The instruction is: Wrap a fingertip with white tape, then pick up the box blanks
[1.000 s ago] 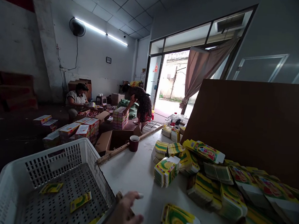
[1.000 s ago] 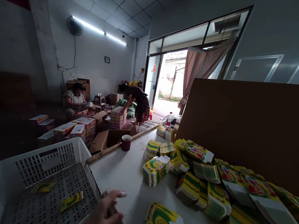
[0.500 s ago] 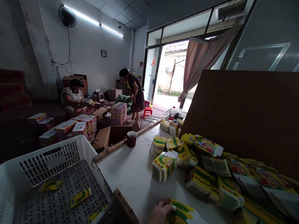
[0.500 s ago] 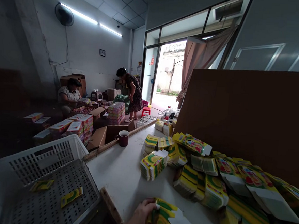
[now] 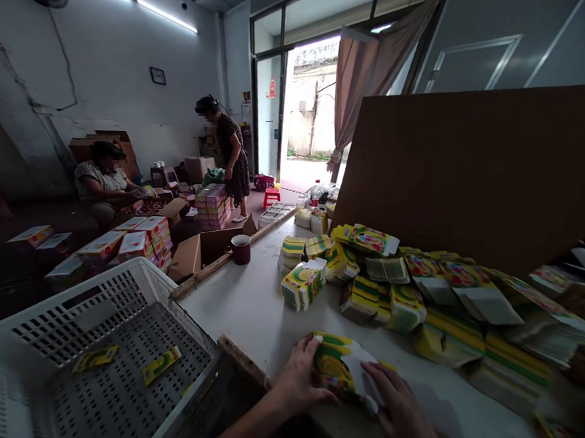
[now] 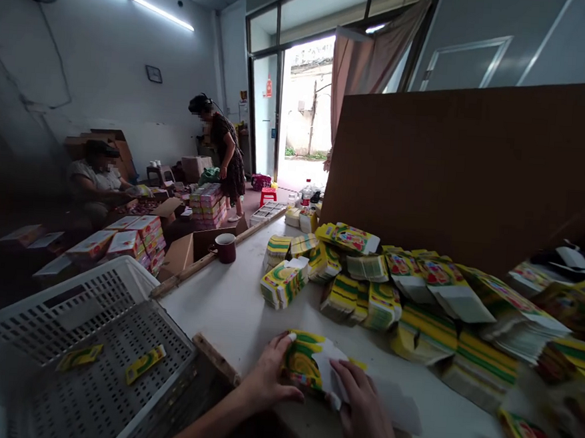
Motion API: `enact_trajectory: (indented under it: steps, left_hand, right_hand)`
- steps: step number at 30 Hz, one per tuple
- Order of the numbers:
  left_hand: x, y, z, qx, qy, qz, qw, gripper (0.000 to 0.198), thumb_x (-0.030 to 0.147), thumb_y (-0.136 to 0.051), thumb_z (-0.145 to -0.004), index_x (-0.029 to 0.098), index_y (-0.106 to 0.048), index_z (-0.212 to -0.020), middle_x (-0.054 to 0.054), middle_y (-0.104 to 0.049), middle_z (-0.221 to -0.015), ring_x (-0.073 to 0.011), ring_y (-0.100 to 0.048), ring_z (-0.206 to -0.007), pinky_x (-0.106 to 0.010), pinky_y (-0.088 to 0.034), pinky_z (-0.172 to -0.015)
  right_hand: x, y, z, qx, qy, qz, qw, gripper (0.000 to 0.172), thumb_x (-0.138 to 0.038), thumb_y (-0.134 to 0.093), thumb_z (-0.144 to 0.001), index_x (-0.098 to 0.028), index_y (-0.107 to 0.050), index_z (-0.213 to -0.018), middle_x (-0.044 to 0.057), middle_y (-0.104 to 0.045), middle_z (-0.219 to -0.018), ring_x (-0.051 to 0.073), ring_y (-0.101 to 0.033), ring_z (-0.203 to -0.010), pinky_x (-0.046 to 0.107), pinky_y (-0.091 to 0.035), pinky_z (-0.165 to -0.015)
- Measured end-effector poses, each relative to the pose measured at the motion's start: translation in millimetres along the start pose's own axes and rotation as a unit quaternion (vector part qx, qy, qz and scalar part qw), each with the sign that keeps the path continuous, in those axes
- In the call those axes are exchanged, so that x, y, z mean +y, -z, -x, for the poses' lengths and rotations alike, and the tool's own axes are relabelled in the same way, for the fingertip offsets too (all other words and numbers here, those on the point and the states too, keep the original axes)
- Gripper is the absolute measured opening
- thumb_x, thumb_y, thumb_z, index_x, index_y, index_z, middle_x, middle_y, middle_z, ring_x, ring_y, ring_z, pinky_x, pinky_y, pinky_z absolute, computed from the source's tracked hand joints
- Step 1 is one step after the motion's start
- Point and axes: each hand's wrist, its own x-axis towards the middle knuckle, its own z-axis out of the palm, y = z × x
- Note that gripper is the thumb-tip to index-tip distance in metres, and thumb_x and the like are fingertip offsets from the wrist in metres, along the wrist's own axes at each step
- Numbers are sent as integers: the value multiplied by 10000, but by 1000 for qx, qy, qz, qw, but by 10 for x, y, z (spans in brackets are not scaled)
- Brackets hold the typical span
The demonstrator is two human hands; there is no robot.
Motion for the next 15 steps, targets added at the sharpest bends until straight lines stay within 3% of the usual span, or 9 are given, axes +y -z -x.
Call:
enact_trajectory:
  steps: [4,7,9,12,15]
  left_hand:
    - [-26,-22,8,11,-30,-30,999,849,196,-801,-573,101,-424,-1328,-181,-447,-1351,-310,-394,-1264,-433,-310,-1103]
    - [3,8,71,-10,-44,-23,999,921,205,-830,-548,103,-386,-1349,-200,-399,-1397,-324,-343,-1310,-450,-273,-1123]
    - [4,144,96,-2,-65,-31,997,926,277,-829,-576,106,-366,-1359,-210,-351,-1436,-327,-280,-1353,-472,-231,-1141]
    - [-51,593,28,77,-97,-28,992,739,388,-681,-750,149,-346,-1364,-167,-354,-1447,-284,-288,-1360,-480,-279,-1120]
    - [-110,1273,-123,215,-82,9,973,614,427,-635,-773,169,-426,-1289,-146,-430,-1386,-272,-429,-1263,-430,-435,-1003]
  right_hand:
    - [-133,135,-6,-18,-18,-37,999,433,-196,-441,-810,-159,-558,-1225,139,-575,-1221,253,-565,-1108,393,-514,-904]
    - [-252,381,-39,1,-50,-40,998,413,-215,-436,-841,-162,-538,-1237,139,-540,-1260,242,-547,-1132,391,-493,-929]
    - [-271,581,-74,31,-71,-36,996,391,-249,-436,-866,-180,-531,-1239,125,-532,-1270,232,-537,-1145,387,-475,-952]
    - [-160,811,-25,74,-83,-20,994,364,-293,-440,-880,-223,-550,-1219,90,-578,-1227,215,-584,-1088,342,-513,-906]
    - [62,684,177,112,-40,-12,993,383,-294,-520,-820,-293,-583,-1198,33,-648,-1143,204,-657,-961,245,-573,-747]
